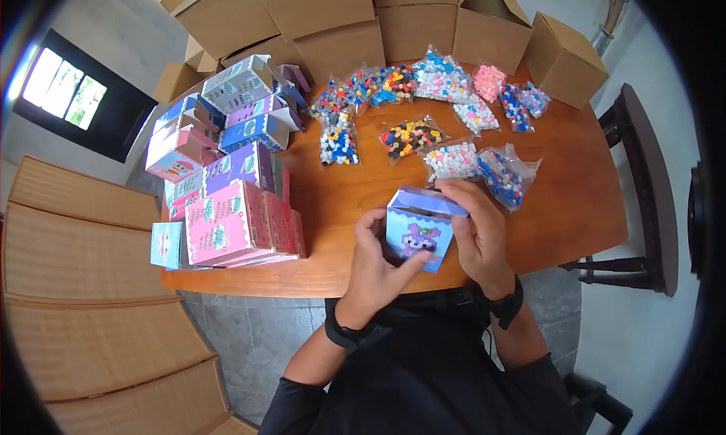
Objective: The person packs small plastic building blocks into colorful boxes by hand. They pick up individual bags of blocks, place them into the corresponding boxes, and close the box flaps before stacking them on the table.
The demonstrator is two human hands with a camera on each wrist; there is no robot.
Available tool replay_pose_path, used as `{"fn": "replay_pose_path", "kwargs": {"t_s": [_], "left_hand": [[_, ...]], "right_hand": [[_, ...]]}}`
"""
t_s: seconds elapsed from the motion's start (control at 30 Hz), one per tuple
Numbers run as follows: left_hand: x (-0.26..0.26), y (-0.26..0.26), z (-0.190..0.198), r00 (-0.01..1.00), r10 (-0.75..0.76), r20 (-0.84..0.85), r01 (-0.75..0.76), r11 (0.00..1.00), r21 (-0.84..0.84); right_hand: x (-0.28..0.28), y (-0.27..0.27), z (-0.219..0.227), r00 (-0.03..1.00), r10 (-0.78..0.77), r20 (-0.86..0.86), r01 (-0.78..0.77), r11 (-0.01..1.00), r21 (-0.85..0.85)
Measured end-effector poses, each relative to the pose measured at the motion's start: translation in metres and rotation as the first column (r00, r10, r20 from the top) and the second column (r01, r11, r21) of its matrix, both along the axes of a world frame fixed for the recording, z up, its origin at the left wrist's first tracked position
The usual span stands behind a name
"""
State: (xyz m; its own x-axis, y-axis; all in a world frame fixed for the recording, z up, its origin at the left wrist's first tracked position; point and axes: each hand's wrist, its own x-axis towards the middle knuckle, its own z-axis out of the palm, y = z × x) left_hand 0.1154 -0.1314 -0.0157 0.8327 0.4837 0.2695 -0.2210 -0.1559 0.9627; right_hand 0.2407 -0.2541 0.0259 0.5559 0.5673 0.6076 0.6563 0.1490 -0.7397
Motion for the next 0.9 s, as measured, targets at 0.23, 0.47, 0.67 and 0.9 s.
{"fn": "replay_pose_path", "kwargs": {"t_s": [0.23, 0.47, 0.67, 0.9], "left_hand": [[0.005, 0.019, 0.010, 0.992, -0.090, -0.093, 0.110, 0.964, 0.243], [0.000, 0.017, 0.007, 0.992, -0.010, -0.124, 0.061, 0.906, 0.419], [-0.002, 0.020, 0.003, 0.996, -0.028, -0.080, 0.063, 0.874, 0.481], [-0.005, 0.021, 0.025, 1.000, -0.027, -0.009, 0.028, 0.843, 0.537]], "right_hand": [[0.004, 0.007, 0.011, 0.992, 0.106, 0.069, -0.100, 0.991, -0.084], [0.007, 0.010, 0.014, 0.969, 0.188, -0.163, -0.206, 0.974, -0.098], [0.008, 0.004, 0.017, 0.970, 0.232, 0.076, -0.209, 0.950, -0.233], [-0.001, -0.007, 0.024, 0.964, 0.189, 0.187, -0.108, 0.921, -0.375]]}}
